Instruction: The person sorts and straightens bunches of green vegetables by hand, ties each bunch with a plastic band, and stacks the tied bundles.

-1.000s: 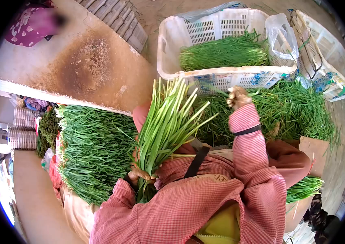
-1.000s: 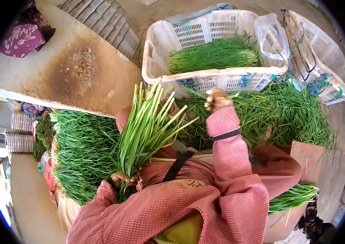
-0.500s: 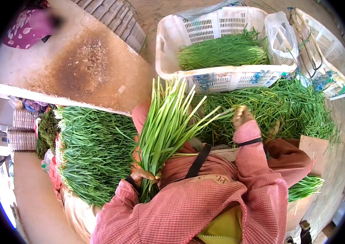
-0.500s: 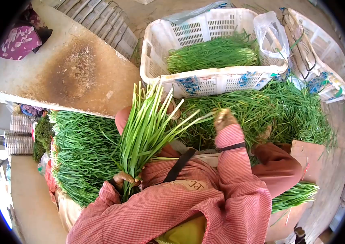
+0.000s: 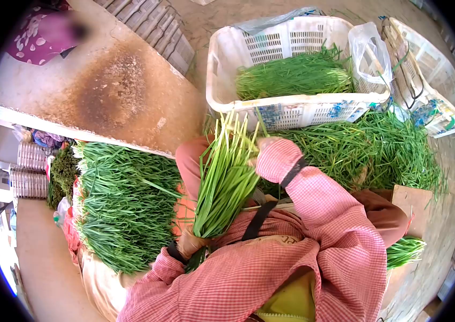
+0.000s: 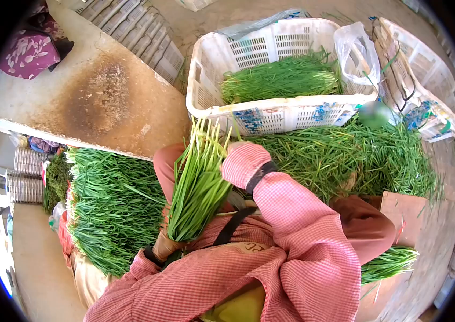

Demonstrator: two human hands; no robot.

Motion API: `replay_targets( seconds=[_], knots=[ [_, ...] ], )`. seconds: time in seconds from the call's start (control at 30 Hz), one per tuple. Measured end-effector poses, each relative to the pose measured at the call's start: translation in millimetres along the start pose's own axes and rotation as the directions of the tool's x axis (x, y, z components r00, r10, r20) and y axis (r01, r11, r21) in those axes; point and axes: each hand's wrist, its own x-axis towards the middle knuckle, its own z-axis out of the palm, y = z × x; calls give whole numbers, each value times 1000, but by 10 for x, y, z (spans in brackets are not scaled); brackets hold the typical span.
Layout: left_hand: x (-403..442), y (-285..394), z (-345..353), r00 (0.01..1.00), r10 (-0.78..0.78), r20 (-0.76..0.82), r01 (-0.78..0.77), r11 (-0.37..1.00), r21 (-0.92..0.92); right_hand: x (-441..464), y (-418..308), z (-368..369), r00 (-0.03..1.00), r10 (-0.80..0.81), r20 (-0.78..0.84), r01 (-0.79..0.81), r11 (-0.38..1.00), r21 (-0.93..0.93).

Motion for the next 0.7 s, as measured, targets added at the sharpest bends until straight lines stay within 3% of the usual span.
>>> replay_targets(
  seconds=[0.03,0.07,0.1,0.13,0.17,0.2,0.23,0.3,0.33,0.4,0.43,0.47,0.5,0.53,0.57,0.6,0.63,0.7],
  knots=[
    [-20,34,36,999,-6,-34,6,1000,1,79,0,47,991,-28,128,38,996,-79],
    [-34,60,37,998,-11,-64,10,1000,-9,59,105,190,982,-187,-34,187,982,-7],
    [-57,67,32,997,-11,-83,10,1000,-13,-30,147,169,972,-183,-147,220,929,296],
    [-77,67,33,996,-8,-94,7,1000,-9,92,290,250,997,2,-77,50,741,669],
    [-80,64,14,995,-6,-102,5,1000,-12,220,465,319,986,149,70,-125,398,909],
    [-81,54,2,994,0,-106,-1,1000,-9,235,643,237,973,199,113,-133,87,987],
    [-85,55,-4,994,3,-107,-3,1000,-5,196,768,144,957,237,168,-111,-235,966],
    [-86,63,-14,993,15,-114,-13,1000,18,84,890,22,837,542,79,318,-598,736],
    [-96,63,-14,993,22,-118,-18,999,31,74,1091,33,835,544,80,319,-598,735],
    [-112,65,1,990,35,-133,-27,998,61,99,1502,70,824,539,-175,477,-492,728],
    [-131,73,14,989,42,-141,-29,995,95,-84,1113,-180,892,444,-87,222,-263,939],
    [-140,72,32,988,50,-148,-33,992,118,-243,876,-159,965,209,-157,161,-2,987],
    [-150,81,48,986,60,-153,-36,988,149,-283,774,-40,999,6,-53,47,341,939],
    [-161,84,63,985,72,-159,-42,982,184,-402,473,-60,993,28,115,-110,569,815],
    [-182,88,81,982,88,-168,-48,972,229,-466,504,335,997,-68,-37,63,449,892],
    [-204,89,98,978,110,-175,-57,958,282,-327,225,248,980,64,189,-119,947,298],
    [-228,89,115,974,136,-181,-65,934,350,-337,209,415,999,-40,37,36,995,91],
    [-272,95,156,963,194,-187,-78,865,495,-269,239,527,977,176,122,-214,802,558]
  ],
)
